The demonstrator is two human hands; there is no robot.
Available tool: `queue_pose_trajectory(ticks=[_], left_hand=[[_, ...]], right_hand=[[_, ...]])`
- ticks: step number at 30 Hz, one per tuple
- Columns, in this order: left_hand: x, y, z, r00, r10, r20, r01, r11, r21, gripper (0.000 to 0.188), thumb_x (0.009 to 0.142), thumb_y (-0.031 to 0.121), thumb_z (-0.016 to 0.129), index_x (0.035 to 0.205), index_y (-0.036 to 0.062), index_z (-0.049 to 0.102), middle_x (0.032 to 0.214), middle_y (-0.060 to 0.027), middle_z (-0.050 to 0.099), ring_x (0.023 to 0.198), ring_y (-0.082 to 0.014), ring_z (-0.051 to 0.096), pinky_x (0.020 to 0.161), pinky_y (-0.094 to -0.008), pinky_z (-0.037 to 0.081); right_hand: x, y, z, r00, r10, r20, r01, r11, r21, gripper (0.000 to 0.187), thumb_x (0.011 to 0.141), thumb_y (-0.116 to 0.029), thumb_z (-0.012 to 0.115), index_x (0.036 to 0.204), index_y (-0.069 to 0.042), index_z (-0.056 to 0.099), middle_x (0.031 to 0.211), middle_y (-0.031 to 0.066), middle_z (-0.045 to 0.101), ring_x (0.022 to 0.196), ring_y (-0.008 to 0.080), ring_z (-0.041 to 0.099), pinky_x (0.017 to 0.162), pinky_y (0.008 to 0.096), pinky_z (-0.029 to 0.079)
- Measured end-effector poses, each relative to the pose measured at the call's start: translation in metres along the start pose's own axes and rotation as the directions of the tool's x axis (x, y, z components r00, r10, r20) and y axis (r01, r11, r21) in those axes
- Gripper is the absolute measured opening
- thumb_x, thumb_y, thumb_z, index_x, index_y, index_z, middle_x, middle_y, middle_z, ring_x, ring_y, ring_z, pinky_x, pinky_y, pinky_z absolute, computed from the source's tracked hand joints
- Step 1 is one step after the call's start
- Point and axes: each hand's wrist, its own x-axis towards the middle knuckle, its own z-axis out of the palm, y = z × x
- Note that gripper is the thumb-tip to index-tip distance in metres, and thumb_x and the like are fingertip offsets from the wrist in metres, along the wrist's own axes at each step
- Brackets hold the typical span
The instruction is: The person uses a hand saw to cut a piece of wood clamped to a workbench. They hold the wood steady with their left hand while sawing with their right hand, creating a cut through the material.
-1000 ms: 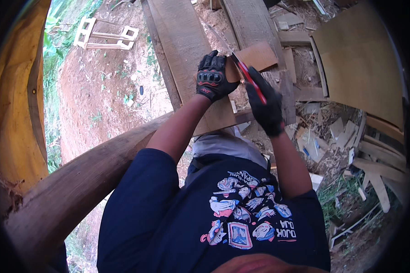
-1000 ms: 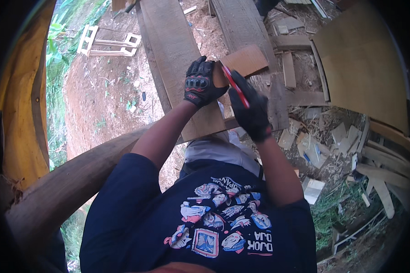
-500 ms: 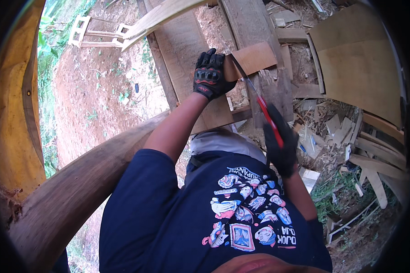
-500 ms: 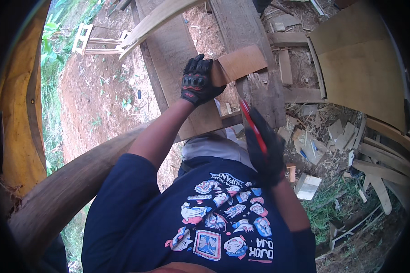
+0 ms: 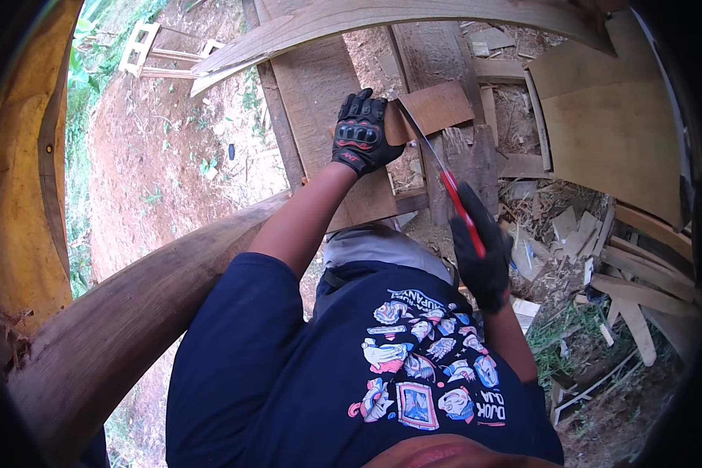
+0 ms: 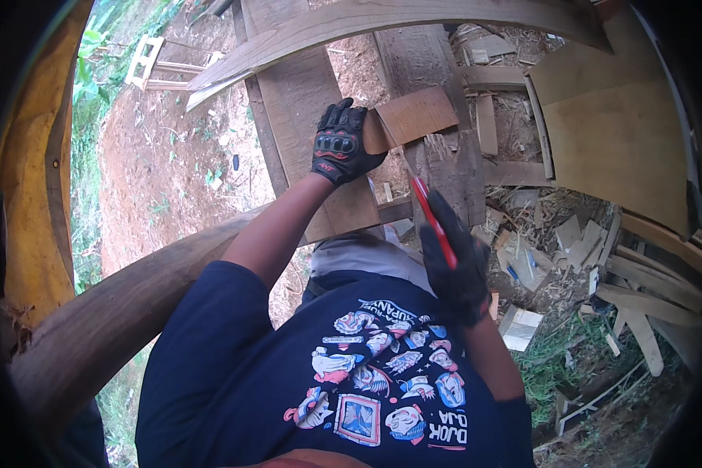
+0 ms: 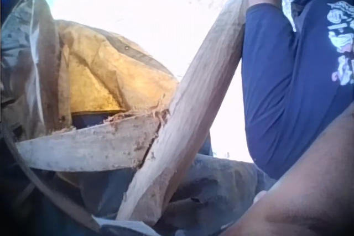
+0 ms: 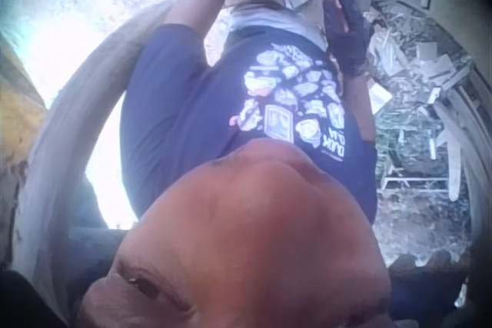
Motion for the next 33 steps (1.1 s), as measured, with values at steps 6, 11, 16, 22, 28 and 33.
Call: queue_pose_trajectory(ticks=[6, 11, 16, 22, 28, 33], left_hand=[[0.001, 0.001, -0.001, 1.000, -0.003, 0.004, 0.003, 1.000, -0.025, 0.086, 0.080, 0.053, 0.091, 0.145, 0.0013, 0.067, 0.146, -0.0264, 0.068, 0.149, -0.0469, 0.057, 0.131, -0.0601, 0.039], [0.007, 0.005, -0.005, 1.000, -0.003, 0.013, 0.003, 1.000, -0.021, 0.086, 0.080, 0.054, 0.091, 0.144, 0.0004, 0.068, 0.147, -0.0267, 0.068, 0.150, -0.0467, 0.056, 0.132, -0.0598, 0.038], [0.000, -0.001, -0.001, 0.997, -0.041, 0.065, 0.040, 0.999, 0.017, 0.097, 0.079, 0.058, 0.092, 0.150, -0.0017, 0.063, 0.157, -0.0283, 0.061, 0.157, -0.0500, 0.047, 0.135, -0.0581, 0.035], [0.001, 0.004, -0.011, 0.990, -0.028, 0.138, 0.017, 0.997, 0.078, 0.106, 0.079, 0.056, 0.091, 0.156, -0.0070, 0.057, 0.160, -0.0284, 0.059, 0.162, -0.0500, 0.040, 0.140, -0.0561, 0.027], [0.005, 0.003, -0.018, 0.985, -0.002, 0.171, -0.010, 0.998, 0.068, 0.083, 0.082, 0.041, 0.086, 0.148, -0.0046, 0.063, 0.150, -0.0270, 0.064, 0.159, -0.0469, 0.046, 0.137, -0.0544, 0.035], [0.002, -0.003, -0.007, 0.995, -0.005, 0.104, 0.002, 1.000, 0.030, 0.078, 0.080, 0.038, 0.087, 0.143, -0.0013, 0.066, 0.142, -0.0255, 0.067, 0.156, -0.0464, 0.049, 0.133, -0.0541, 0.039]], right_hand=[[0.048, 0.006, 0.030, 0.988, -0.139, -0.071, 0.141, 0.990, 0.029, 0.053, 0.109, -0.011, 0.071, 0.161, -0.010, 0.064, 0.147, 0.0232, 0.075, 0.129, 0.0417, 0.077, 0.104, 0.0468, 0.063], [0.142, 0.038, 0.083, 0.994, -0.085, -0.067, 0.091, 0.992, 0.093, 0.048, 0.111, -0.013, 0.069, 0.159, -0.007, 0.064, 0.149, 0.0242, 0.073, 0.134, 0.0415, 0.074, 0.111, 0.0469, 0.060], [0.060, 0.020, 0.043, 0.987, -0.135, -0.089, 0.140, 0.989, 0.056, 0.051, 0.110, -0.011, 0.071, 0.160, -0.007, 0.063, 0.151, 0.0235, 0.073, 0.134, 0.0395, 0.075, 0.109, 0.0467, 0.060], [0.003, -0.028, -0.016, 0.997, 0.080, -0.012, -0.080, 0.997, -0.008, 0.051, 0.109, -0.011, 0.073, 0.160, -0.007, 0.065, 0.147, 0.0243, 0.075, 0.130, 0.0401, 0.077, 0.104, 0.0454, 0.062], [0.010, -0.033, -0.023, 0.993, 0.115, 0.003, -0.115, 0.993, -0.017, 0.050, 0.108, -0.009, 0.073, 0.157, -0.008, 0.068, 0.143, 0.0235, 0.077, 0.125, 0.0404, 0.079, 0.102, 0.0447, 0.063], [0.060, 0.003, 0.037, 0.979, -0.194, -0.064, 0.191, 0.981, -0.040, 0.050, 0.109, -0.010, 0.072, 0.158, -0.007, 0.065, 0.144, 0.0232, 0.077, 0.126, 0.0396, 0.079, 0.103, 0.0457, 0.063]])
